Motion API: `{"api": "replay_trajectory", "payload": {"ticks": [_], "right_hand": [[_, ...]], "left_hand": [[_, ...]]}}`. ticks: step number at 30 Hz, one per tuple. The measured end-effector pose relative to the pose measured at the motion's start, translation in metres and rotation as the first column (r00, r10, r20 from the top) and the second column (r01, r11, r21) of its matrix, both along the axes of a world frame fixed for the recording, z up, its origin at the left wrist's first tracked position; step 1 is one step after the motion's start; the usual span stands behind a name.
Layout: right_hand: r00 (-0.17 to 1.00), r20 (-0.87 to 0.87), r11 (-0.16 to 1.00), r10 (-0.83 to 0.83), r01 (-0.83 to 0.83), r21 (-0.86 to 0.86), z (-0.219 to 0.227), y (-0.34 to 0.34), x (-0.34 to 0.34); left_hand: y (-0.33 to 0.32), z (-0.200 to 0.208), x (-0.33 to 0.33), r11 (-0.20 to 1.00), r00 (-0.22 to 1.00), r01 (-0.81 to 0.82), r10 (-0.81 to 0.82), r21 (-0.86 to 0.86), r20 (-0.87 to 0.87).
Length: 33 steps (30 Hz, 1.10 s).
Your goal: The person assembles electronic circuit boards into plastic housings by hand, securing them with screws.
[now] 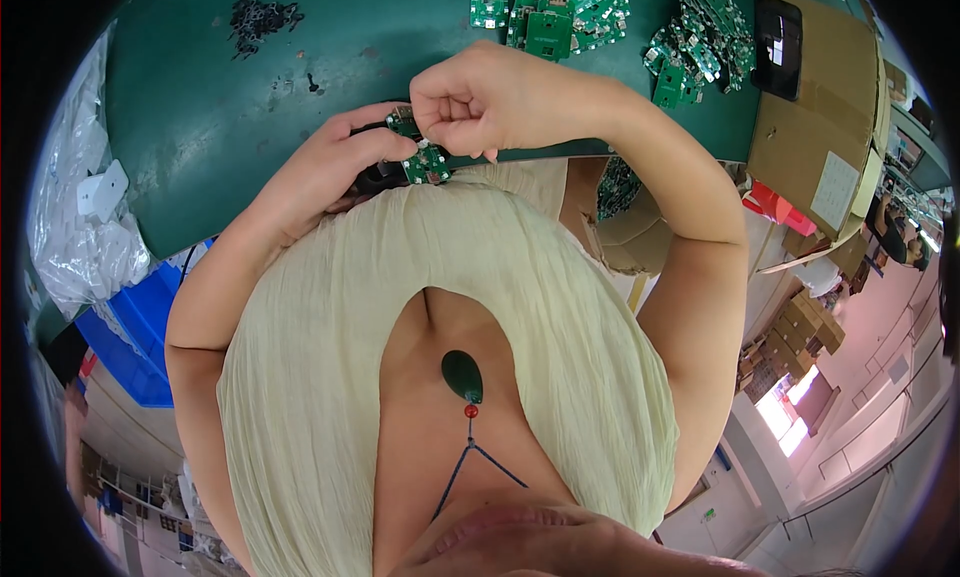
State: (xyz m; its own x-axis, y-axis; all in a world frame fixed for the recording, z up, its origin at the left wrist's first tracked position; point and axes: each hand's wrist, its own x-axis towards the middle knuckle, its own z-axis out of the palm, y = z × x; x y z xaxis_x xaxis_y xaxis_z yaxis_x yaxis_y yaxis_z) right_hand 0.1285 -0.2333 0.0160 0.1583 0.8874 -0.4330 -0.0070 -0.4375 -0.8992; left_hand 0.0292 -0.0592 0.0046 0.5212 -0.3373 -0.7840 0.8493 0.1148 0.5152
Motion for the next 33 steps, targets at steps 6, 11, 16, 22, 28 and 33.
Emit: {"api": "replay_trajectory", "payload": {"ticks": [6,11,16,22,28,33], "right_hand": [[0.863,0.506,0.96,0.01,-0.149,0.236,-0.002,0.0,-0.007],[0.769,0.637,0.949,0.06,-0.241,0.201,0.002,0.003,-0.009],[0.717,0.692,0.944,0.081,-0.278,0.177,0.003,0.002,-0.01],[0.475,0.864,0.927,0.166,-0.375,0.028,0.018,0.005,-0.034],[0.546,0.807,0.913,0.222,-0.406,0.024,0.004,0.005,-0.028],[0.726,0.685,0.947,0.058,-0.257,0.193,-0.003,0.0,-0.025]], "left_hand": [[-0.004,0.009,0.004,0.999,0.998,-0.033,0.032,-0.01,-0.062],[0.0,-0.001,0.003,1.0,0.998,-0.012,0.01,-0.019,-0.069],[-0.003,0.0,0.002,0.997,0.995,-0.05,0.055,0.056,-0.087],[-0.003,-0.007,-0.003,1.0,1.0,0.004,-0.004,-0.004,0.013],[-0.009,0.002,-0.009,0.999,1.0,-0.024,0.023,-0.035,-0.009],[-0.004,-0.006,-0.003,0.998,0.999,0.025,-0.023,-0.06,0.042]]}}
